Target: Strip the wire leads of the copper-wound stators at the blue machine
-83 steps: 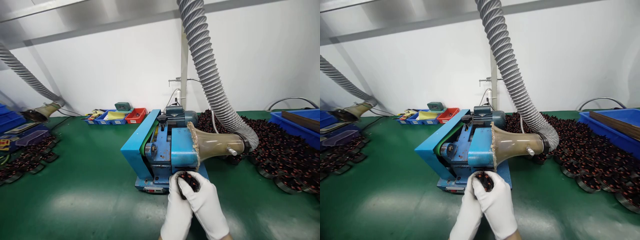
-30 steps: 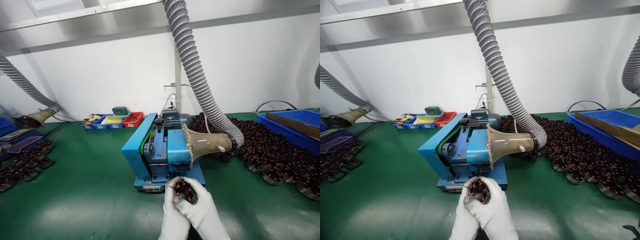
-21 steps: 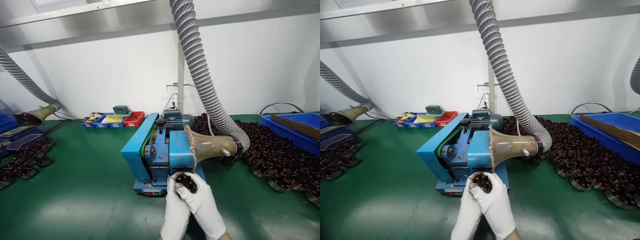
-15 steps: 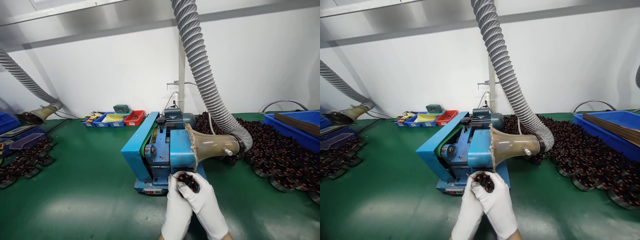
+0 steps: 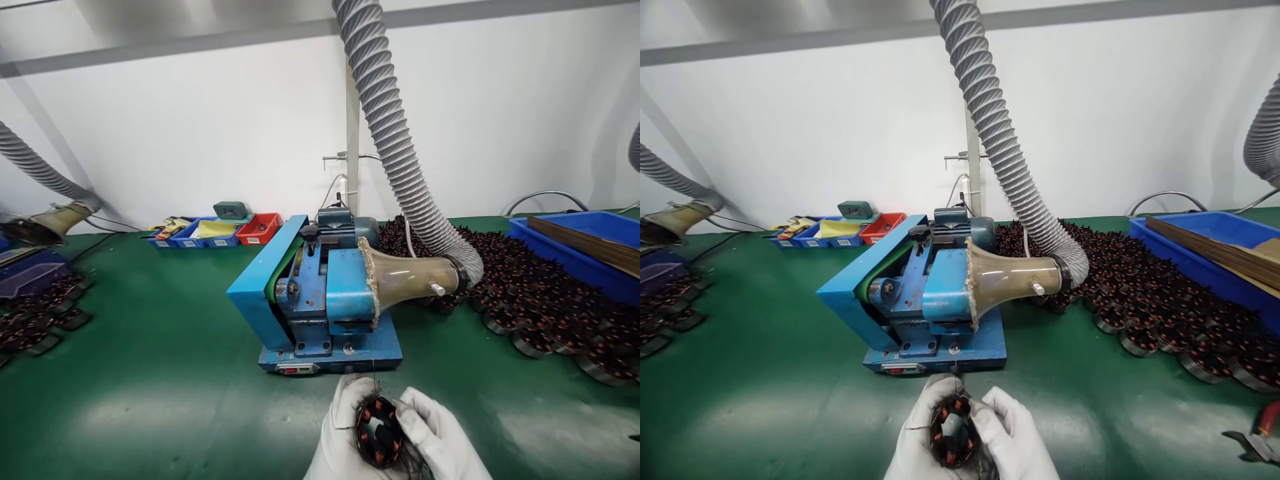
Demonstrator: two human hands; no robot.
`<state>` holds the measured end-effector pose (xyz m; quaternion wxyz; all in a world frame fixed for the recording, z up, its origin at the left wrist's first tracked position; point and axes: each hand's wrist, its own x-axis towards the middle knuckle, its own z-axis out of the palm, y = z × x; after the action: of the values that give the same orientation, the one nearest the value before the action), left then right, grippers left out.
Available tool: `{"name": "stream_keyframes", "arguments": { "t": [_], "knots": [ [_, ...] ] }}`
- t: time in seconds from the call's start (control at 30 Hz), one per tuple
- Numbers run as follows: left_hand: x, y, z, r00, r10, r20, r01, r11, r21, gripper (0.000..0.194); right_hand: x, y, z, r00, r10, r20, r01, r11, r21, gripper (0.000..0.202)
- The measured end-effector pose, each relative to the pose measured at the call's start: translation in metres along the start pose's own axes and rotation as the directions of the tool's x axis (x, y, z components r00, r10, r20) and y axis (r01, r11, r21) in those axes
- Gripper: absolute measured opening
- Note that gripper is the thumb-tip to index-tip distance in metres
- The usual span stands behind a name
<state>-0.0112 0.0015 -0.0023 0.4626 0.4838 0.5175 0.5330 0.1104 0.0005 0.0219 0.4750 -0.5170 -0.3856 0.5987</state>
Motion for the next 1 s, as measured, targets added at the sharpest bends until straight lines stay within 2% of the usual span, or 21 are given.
{"name": "stream_keyframes", "arguments": {
  "t": [0.07,0.1,0.17,0.2,0.23,0.27,0.37,0.4,0.5,0.6,0.67,0.7,0.77,0.8,0.87,0.9,0.93,1.0],
  "knots": [
    [0.003,0.009,0.002,0.986,-0.144,0.082,0.152,0.984,-0.096,0.056,0.000,-0.008,-0.007,0.993,0.052,0.103,-0.078,0.962,0.261,0.047],
    [0.005,0.012,0.003,0.960,-0.238,0.148,0.262,0.950,-0.168,0.056,-0.001,-0.011,-0.012,0.991,0.045,0.122,-0.089,0.919,0.383,0.045],
    [0.010,0.017,0.003,0.869,-0.386,0.309,0.474,0.830,-0.294,0.050,-0.002,-0.015,-0.021,0.997,-0.036,0.068,-0.008,0.834,0.551,0.042],
    [0.011,0.019,0.002,0.824,-0.419,0.381,0.545,0.772,-0.328,0.046,-0.002,-0.015,-0.024,0.996,-0.084,0.029,0.053,0.820,0.570,0.040],
    [0.012,0.021,0.001,0.797,-0.423,0.432,0.581,0.733,-0.354,0.045,-0.003,-0.015,-0.026,0.992,-0.123,-0.005,0.106,0.832,0.544,0.034],
    [0.011,0.023,0.000,0.788,-0.408,0.461,0.591,0.710,-0.382,0.048,-0.003,-0.013,-0.027,0.988,-0.150,-0.022,0.142,0.865,0.481,0.031],
    [0.002,0.027,-0.001,0.789,-0.330,0.518,0.593,0.629,-0.503,0.058,-0.005,-0.010,-0.022,0.979,-0.202,-0.011,0.201,0.959,0.199,0.064],
    [-0.001,0.028,-0.001,0.787,-0.307,0.535,0.598,0.593,-0.539,0.057,-0.006,-0.010,-0.020,0.972,-0.236,-0.011,0.236,0.966,0.104,0.065],
    [-0.008,0.030,0.002,0.780,-0.278,0.560,0.610,0.534,-0.585,0.048,-0.006,-0.017,-0.017,0.925,-0.380,0.022,0.379,0.913,-0.148,0.046],
    [-0.007,0.032,0.004,0.803,-0.255,0.538,0.576,0.563,-0.592,0.047,-0.006,-0.025,-0.019,0.862,-0.506,0.027,0.488,0.814,-0.316,0.037],
    [-0.004,0.036,0.006,0.816,-0.255,0.519,0.553,0.606,-0.572,0.046,-0.006,-0.026,-0.021,0.805,-0.591,0.054,0.568,0.741,-0.357,0.035],
    [-0.002,0.039,0.007,0.808,-0.271,0.524,0.565,0.609,-0.557,0.043,-0.006,-0.026,-0.021,0.775,-0.628,0.069,0.608,0.712,-0.350,0.033],
    [0.002,0.043,0.008,0.760,-0.320,0.566,0.631,0.572,-0.524,0.038,-0.006,-0.022,-0.021,0.752,-0.651,0.104,0.649,0.704,-0.290,0.028],
    [0.003,0.043,0.009,0.731,-0.341,0.592,0.666,0.545,-0.509,0.036,-0.006,-0.020,-0.021,0.766,-0.636,0.098,0.638,0.732,-0.238,0.024],
    [0.003,0.041,0.011,0.693,-0.359,0.626,0.704,0.525,-0.479,0.042,-0.004,-0.015,-0.020,0.829,-0.559,0.023,0.559,0.826,-0.071,0.010],
    [0.002,0.038,0.012,0.700,-0.359,0.618,0.696,0.539,-0.476,0.047,-0.002,-0.013,-0.019,0.871,-0.491,-0.025,0.492,0.870,0.033,0.003],
    [0.001,0.034,0.013,0.717,-0.354,0.601,0.677,0.558,-0.480,0.053,0.000,-0.012,-0.019,0.910,-0.406,-0.083,0.414,0.899,0.145,0.009],
    [-0.001,0.028,0.015,0.750,-0.339,0.568,0.641,0.585,-0.497,0.063,0.004,-0.012,-0.019,0.968,-0.199,-0.151,0.242,0.897,0.371,0.020]
  ]
}}
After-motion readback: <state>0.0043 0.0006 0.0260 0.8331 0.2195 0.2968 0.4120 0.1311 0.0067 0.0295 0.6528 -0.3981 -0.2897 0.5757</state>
